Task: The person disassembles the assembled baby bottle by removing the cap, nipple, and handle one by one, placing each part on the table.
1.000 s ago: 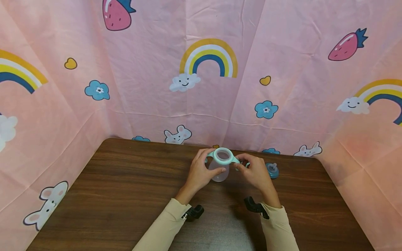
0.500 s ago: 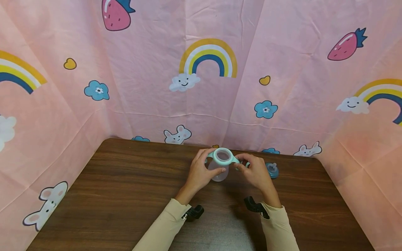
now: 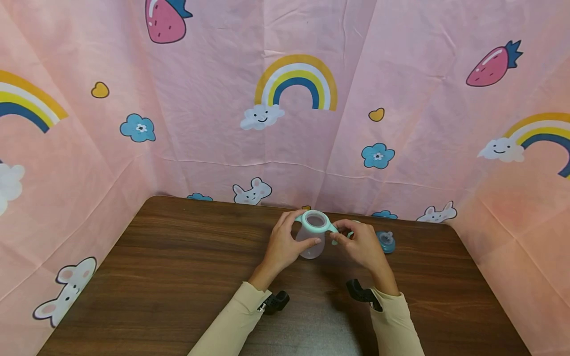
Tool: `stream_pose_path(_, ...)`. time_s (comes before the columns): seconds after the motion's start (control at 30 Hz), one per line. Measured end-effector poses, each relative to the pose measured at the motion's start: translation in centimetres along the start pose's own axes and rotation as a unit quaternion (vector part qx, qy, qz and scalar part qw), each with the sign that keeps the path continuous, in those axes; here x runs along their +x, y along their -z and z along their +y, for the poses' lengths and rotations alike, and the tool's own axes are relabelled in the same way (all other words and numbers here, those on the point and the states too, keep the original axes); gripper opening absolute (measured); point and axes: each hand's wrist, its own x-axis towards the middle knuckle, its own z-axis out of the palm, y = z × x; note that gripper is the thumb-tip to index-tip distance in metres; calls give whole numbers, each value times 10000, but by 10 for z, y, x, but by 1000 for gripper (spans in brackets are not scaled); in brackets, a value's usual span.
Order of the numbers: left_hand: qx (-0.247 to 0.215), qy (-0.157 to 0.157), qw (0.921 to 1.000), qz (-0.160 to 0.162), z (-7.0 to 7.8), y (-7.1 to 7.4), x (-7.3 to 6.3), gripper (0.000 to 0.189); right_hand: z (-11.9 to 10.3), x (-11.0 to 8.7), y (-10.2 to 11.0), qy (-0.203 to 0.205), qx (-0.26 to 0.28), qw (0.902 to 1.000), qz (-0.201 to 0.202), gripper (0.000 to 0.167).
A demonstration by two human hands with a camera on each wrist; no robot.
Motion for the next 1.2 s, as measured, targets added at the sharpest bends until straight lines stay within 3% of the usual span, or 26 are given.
stream_pose_path(0.73, -173, -49, 9998, 38, 1, 0, 0, 89, -4, -1, 2, 53, -18, 9999, 137, 13)
stream_pose_path(1.2, -221, 311, 9993, 13, -1, 0, -1, 106, -4, -1, 6, -113, 95, 9994, 315, 13)
